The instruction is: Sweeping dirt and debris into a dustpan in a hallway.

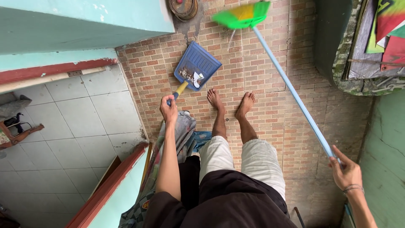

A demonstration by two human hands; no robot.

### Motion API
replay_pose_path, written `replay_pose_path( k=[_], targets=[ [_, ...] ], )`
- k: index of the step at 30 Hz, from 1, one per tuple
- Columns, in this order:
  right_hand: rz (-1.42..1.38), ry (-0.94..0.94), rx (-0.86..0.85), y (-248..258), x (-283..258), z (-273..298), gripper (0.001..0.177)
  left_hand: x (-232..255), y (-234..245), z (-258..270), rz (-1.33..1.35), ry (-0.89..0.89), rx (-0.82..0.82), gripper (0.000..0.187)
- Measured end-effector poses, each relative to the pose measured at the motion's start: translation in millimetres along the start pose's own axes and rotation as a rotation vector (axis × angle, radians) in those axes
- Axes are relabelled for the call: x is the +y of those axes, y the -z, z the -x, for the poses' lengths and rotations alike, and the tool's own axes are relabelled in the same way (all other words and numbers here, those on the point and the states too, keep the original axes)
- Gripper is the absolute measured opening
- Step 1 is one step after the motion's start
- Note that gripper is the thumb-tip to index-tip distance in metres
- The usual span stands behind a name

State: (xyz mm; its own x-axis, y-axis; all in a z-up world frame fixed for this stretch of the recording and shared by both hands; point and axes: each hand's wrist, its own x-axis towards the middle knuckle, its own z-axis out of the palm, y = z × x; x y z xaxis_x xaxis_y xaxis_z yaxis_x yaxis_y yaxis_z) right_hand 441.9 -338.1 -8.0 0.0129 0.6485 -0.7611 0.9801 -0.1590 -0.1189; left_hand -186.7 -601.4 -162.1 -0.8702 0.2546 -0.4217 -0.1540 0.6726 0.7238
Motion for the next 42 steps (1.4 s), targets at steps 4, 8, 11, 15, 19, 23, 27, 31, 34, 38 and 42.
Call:
replay_pose_path(
  k=[4, 8, 11, 15, 19, 23, 27, 31, 34, 38, 42],
  targets=[
    [-0.128, -0.023, -0.031, -9.5, -25.7, 12.9, 0.064, 12.5, -25.4, -28.4, -0.110, -0.066, -0.021, 0.014],
    [0.081, 0.079, -0.014, -20.1, -56.6, -13.5, 0.075, 31.6, -55.7, -50.6, -0.162, -0.158, -0.057, 0.014],
    [0.105, 0.060, -0.095, -24.1, -71.3, -26.1, 0.073, 31.7, -70.8, -63.2, -0.214, -0.145, -0.059, 0.014],
    [0.103, 0.099, -0.224, -39.2, -72.0, -23.2, 0.065, 39.1, -70.3, -66.9, -0.255, -0.121, -0.048, 0.017],
    [0.084, 0.097, -0.365, -40.8, -83.7, 11.7, 0.063, 44.2, -60.0, -65.2, -0.288, -0.089, -0.070, 0.020],
    [0.041, 0.049, -0.516, -13.5, -111.4, 49.1, 0.064, 23.5, -51.6, -75.8, -0.239, -0.189, -0.068, 0.020],
    [0.063, 0.342, -0.368, -8.1, -60.5, 56.8, 0.063, 23.3, -37.9, -71.7, -0.177, -0.157, -0.031, 0.014],
    [0.087, 0.507, -0.180, 13.4, -65.5, 48.4, 0.063, 26.2, -17.0, -61.7, -0.184, -0.092, 0.003, 0.011],
    [0.169, 0.337, -0.132, 19.2, -101.3, 37.6, 0.066, 14.3, -8.2, -62.1, -0.184, -0.086, 0.030, 0.011],
    [0.237, 0.194, -0.158, -4.3, -122.3, 22.9, 0.067, -4.1, -9.5, -61.5, -0.199, -0.132, 0.031, 0.012],
    [0.193, 0.211, -0.284, -57.8, -82.3, 24.5, 0.062, -25.4, -10.5, -63.4, -0.195, -0.220, 0.008, 0.016]
  ],
)
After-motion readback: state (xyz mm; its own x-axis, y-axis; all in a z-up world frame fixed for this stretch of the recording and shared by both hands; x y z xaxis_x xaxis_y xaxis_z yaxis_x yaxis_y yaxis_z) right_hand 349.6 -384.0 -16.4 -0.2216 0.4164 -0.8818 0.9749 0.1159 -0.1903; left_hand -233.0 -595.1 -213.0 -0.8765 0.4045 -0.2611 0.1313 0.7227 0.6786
